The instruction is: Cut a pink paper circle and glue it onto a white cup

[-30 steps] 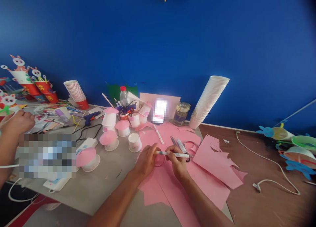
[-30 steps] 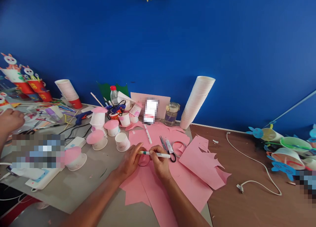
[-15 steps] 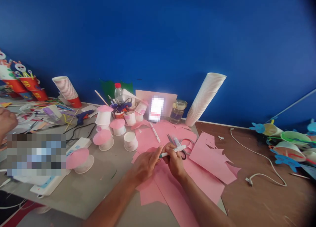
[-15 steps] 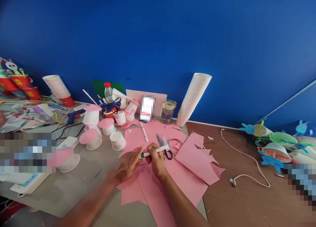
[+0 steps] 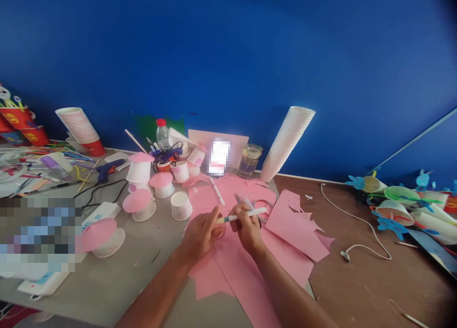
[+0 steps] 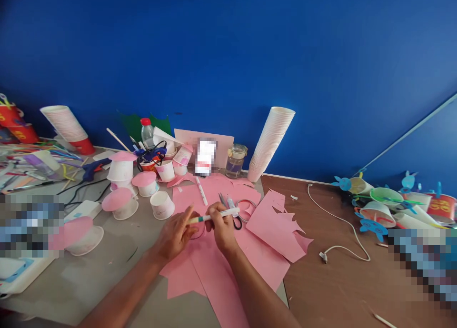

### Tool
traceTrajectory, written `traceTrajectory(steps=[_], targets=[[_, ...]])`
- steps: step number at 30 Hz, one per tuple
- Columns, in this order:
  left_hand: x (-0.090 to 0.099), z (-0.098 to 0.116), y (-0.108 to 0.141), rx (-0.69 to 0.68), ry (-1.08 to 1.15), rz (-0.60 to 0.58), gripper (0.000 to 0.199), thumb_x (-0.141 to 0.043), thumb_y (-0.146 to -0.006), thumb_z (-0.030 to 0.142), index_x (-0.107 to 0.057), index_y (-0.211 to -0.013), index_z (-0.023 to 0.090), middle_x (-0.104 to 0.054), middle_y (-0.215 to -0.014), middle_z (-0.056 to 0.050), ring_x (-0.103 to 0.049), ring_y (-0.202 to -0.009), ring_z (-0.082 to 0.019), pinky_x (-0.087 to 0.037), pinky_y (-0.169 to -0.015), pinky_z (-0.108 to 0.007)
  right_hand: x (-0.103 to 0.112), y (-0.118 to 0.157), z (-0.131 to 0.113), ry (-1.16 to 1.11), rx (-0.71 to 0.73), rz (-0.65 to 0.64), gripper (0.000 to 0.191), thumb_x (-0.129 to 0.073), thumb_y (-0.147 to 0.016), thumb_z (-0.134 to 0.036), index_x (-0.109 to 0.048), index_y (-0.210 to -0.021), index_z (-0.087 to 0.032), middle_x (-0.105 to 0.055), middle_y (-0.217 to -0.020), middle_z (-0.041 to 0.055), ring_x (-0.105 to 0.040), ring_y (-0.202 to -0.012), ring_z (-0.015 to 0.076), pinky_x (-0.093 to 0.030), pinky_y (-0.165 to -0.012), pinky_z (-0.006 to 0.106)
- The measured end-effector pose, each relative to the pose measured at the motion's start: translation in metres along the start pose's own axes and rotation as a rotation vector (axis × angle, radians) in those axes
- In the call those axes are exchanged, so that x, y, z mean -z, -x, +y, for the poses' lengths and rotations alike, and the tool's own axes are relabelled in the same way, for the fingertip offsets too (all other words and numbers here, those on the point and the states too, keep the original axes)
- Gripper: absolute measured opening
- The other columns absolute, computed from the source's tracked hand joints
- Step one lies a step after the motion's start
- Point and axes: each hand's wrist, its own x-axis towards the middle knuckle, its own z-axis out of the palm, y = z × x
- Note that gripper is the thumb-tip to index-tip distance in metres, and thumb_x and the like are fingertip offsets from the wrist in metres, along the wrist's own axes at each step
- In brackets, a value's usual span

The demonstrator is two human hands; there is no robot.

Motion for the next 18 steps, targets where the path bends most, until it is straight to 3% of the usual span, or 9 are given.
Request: traceTrajectory(steps=[2, 4, 5, 6, 8, 12, 14, 18], targets=[[0.002, -0.003, -0.001, 0.078, -0.021, 0.083, 0.056, -0.043, -0.093, 0.034, -0.021, -0.143, 0.021, -0.063, -0.105, -0.012, -0.061, -0.085, -0.021, -0.051, -0.076, -0.036, 0.013, -0.008, -0.003, 0.072, 0.143, 0.203, 0.025, -0.043, -0.089, -0.038, -0.046, -0.07, -0.022, -0.045, -0.051, -0.0059, -0.036, -0.043, 0.01, -0.029, -0.045, 0.024], [0.004, -0.007, -0.002, 0.145, -0.057, 0.127, 0.046, -0.043, -0.092, 0.033, -0.034, -0.136, 0.02, -0.061, -0.106, -0.012, -0.059, -0.091, -0.022, -0.05, -0.079, -0.037, 0.027, -0.014, -0.002, 0.349, 0.292, 0.361, 0.018, -0.044, -0.09, -0.037, -0.053, -0.088, -0.022, -0.055, -0.067, -0.0011, -0.049, -0.059, 0.014, -0.038, -0.055, 0.027], [0.004, -0.009, -0.002, 0.174, -0.08, 0.13, 0.04, -0.043, -0.092, 0.031, -0.04, -0.131, 0.02, -0.06, -0.105, -0.012, -0.058, -0.094, -0.023, -0.05, -0.081, -0.037, 0.033, -0.016, 0.001, 0.543, 0.357, 0.372, 0.018, -0.044, -0.09, -0.035, -0.055, -0.096, -0.022, -0.059, -0.078, 0.0024, -0.053, -0.071, 0.0171, -0.041, -0.063, 0.031], [0.004, -0.01, -0.003, 0.2, -0.104, 0.13, 0.035, -0.043, -0.092, 0.029, -0.045, -0.125, 0.02, -0.06, -0.104, -0.011, -0.058, -0.095, -0.023, -0.05, -0.082, -0.037, 0.038, -0.018, 0.004, 0.75, 0.421, 0.326, 0.021, -0.043, -0.09, -0.033, -0.056, -0.101, -0.021, -0.061, -0.087, 0.0056, -0.054, -0.08, 0.0202, -0.041, -0.07, 0.035], [0.004, -0.012, -0.004, 0.245, -0.141, 0.127, 0.028, -0.043, -0.091, 0.025, -0.051, -0.117, 0.02, -0.059, -0.103, -0.011, -0.057, -0.097, -0.024, -0.049, -0.084, -0.039, 0.044, -0.02, 0.012, 0.848, 0.447, 0.228, 0.02, -0.05, -0.084, -0.028, -0.062, -0.099, -0.021, -0.063, -0.094, 0.0082, -0.054, -0.088, 0.0243, -0.039, -0.079, 0.041], [-0.001, -0.013, -0.004, 0.293, -0.165, 0.085, 0.023, -0.046, -0.089, 0.022, -0.054, -0.11, 0.018, -0.059, -0.1, -0.01, -0.056, -0.096, -0.025, -0.047, -0.085, -0.042, 0.041, -0.018, 0.023, 1.275, 0.47, 0.008, 0.036, -0.051, -0.077, -0.015, -0.061, -0.111, -0.021, -0.065, -0.103, 0.0095, -0.048, -0.105, 0.0296, -0.031, -0.092, 0.046], [-0.004, -0.012, -0.003, 0.307, -0.144, 0.057, 0.021, -0.047, -0.089, 0.022, -0.055, -0.107, 0.019, -0.059, -0.098, -0.009, -0.056, -0.095, -0.025, -0.048, -0.085, -0.043, 0.037, -0.016, 0.025, 1.423, 0.45, -0.027, 0.041, -0.053, -0.075, -0.015, -0.058, -0.116, -0.02, -0.064, -0.108, 0.0098, -0.044, -0.112, 0.0311, -0.025, -0.098, 0.048], [-0.009, -0.013, 0.0, 0.312, -0.114, 0.035, 0.019, -0.048, -0.088, 0.022, -0.057, -0.105, 0.019, -0.059, -0.096, -0.008, -0.057, -0.094, -0.024, -0.048, -0.084, -0.041, 0.033, -0.011, 0.022, 1.516, 0.417, -0.053, 0.062, -0.054, -0.07, -0.021, -0.046, -0.131, -0.018, -0.06, -0.118, 0.0117, -0.039, -0.121, 0.034, -0.016, -0.104, 0.053]])
